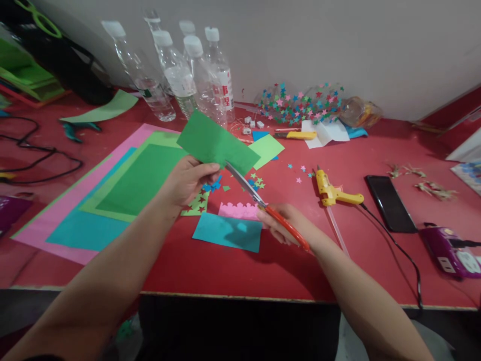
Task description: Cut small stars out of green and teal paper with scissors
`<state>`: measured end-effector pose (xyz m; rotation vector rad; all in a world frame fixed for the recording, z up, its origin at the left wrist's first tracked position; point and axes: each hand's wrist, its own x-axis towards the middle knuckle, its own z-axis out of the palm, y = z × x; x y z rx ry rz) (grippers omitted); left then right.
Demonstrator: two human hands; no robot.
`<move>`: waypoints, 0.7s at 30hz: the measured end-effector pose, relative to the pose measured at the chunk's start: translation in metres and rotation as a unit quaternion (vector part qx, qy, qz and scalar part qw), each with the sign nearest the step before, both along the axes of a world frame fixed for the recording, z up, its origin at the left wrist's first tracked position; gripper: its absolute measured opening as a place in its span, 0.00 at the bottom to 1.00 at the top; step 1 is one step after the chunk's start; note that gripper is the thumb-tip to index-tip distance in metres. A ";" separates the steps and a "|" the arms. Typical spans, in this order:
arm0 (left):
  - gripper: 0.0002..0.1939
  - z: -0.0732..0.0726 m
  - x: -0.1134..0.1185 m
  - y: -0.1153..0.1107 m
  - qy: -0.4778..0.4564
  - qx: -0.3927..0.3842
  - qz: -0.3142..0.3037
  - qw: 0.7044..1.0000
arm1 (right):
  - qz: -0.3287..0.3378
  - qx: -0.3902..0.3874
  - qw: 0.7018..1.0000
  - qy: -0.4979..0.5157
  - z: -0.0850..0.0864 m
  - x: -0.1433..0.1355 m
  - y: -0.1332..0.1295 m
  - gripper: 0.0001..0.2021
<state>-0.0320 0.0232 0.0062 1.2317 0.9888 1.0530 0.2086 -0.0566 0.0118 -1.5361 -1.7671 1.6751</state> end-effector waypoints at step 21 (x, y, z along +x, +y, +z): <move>0.14 0.000 -0.004 0.002 0.036 -0.011 -0.012 0.999 | -0.019 0.005 1.000 -0.022 0.002 -0.004 0.001 0.22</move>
